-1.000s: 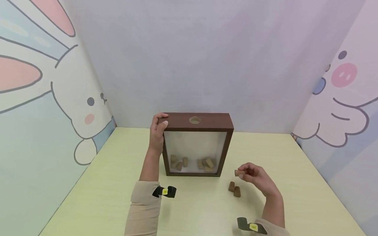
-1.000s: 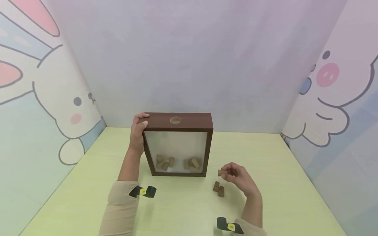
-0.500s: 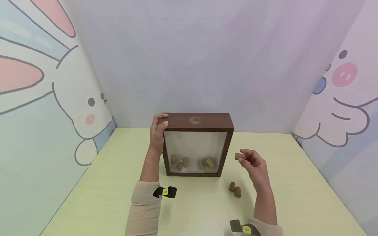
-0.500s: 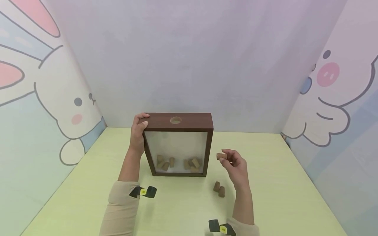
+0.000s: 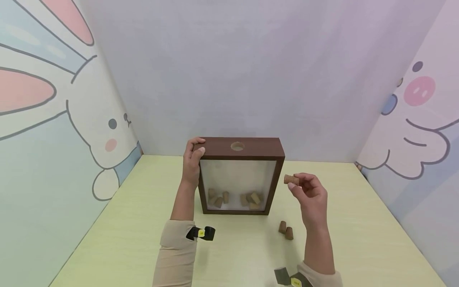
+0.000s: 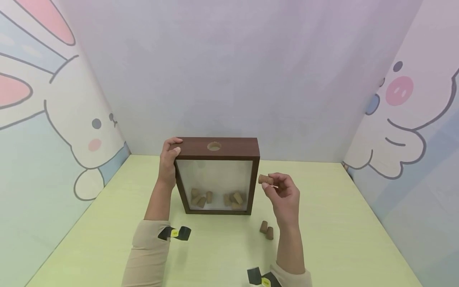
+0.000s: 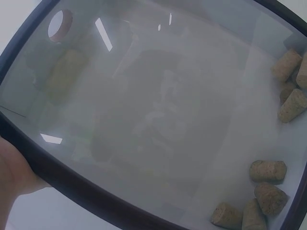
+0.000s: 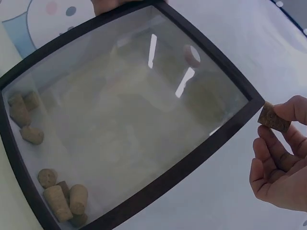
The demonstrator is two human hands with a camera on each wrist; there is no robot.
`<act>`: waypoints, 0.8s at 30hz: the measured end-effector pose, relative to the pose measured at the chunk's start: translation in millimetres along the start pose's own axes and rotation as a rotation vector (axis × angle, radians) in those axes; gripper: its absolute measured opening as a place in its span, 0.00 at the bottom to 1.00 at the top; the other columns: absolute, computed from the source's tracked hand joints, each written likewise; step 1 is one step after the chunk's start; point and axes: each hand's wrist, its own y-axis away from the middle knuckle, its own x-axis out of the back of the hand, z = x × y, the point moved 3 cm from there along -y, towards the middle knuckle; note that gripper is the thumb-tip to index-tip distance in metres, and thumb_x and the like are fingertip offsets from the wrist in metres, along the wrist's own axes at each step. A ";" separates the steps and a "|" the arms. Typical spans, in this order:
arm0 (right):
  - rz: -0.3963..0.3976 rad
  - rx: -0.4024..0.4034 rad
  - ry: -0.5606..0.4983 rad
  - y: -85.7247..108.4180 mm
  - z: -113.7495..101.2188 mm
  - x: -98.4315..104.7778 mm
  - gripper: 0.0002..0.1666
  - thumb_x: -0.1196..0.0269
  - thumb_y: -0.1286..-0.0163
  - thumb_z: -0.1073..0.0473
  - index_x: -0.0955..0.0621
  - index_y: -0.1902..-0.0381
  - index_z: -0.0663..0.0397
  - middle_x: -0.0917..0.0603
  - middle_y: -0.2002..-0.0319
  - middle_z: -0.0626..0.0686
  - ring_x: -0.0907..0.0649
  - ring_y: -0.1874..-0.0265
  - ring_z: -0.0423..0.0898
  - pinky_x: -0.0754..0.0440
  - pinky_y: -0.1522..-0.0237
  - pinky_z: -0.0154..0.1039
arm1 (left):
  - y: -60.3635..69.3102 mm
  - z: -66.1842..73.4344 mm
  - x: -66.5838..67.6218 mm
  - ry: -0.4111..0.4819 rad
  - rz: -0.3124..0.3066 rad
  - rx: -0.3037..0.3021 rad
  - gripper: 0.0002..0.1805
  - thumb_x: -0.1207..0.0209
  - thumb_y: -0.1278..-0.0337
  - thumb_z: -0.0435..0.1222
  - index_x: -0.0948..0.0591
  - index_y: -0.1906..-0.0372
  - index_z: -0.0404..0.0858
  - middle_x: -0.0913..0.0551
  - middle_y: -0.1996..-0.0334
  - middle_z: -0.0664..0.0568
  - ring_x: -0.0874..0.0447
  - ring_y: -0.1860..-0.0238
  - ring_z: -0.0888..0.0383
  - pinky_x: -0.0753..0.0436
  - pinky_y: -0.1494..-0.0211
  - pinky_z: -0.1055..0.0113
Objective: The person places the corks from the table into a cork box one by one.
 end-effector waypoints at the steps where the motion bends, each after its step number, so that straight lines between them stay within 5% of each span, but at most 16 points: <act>1: -0.008 0.018 -0.003 -1.6 -2.6 -2.1 0.13 0.41 0.43 0.79 0.24 0.59 0.71 0.21 0.69 0.53 0.21 0.68 0.44 0.25 0.65 0.31 | -0.1 0.1 -0.1 0.002 -0.001 0.000 0.17 0.52 0.44 0.41 0.30 0.51 0.39 0.35 0.44 0.48 0.38 0.46 0.56 0.43 0.44 0.61; 10: -0.164 0.170 -0.070 -19.4 -20.6 -24.5 0.17 0.44 0.42 0.80 0.25 0.53 0.71 0.18 0.67 0.55 0.21 0.67 0.47 0.27 0.67 0.31 | 1.3 -1.4 -1.6 0.008 0.005 0.011 0.16 0.52 0.44 0.40 0.30 0.51 0.39 0.35 0.45 0.48 0.39 0.46 0.56 0.44 0.45 0.60; 24: -0.208 0.247 -0.056 -53.6 -42.3 -56.1 0.14 0.41 0.45 0.79 0.24 0.59 0.69 0.20 0.69 0.53 0.23 0.71 0.45 0.27 0.71 0.32 | 0.0 -0.8 -1.0 -0.003 0.005 0.011 0.16 0.53 0.43 0.40 0.30 0.51 0.39 0.34 0.45 0.51 0.40 0.44 0.56 0.44 0.44 0.60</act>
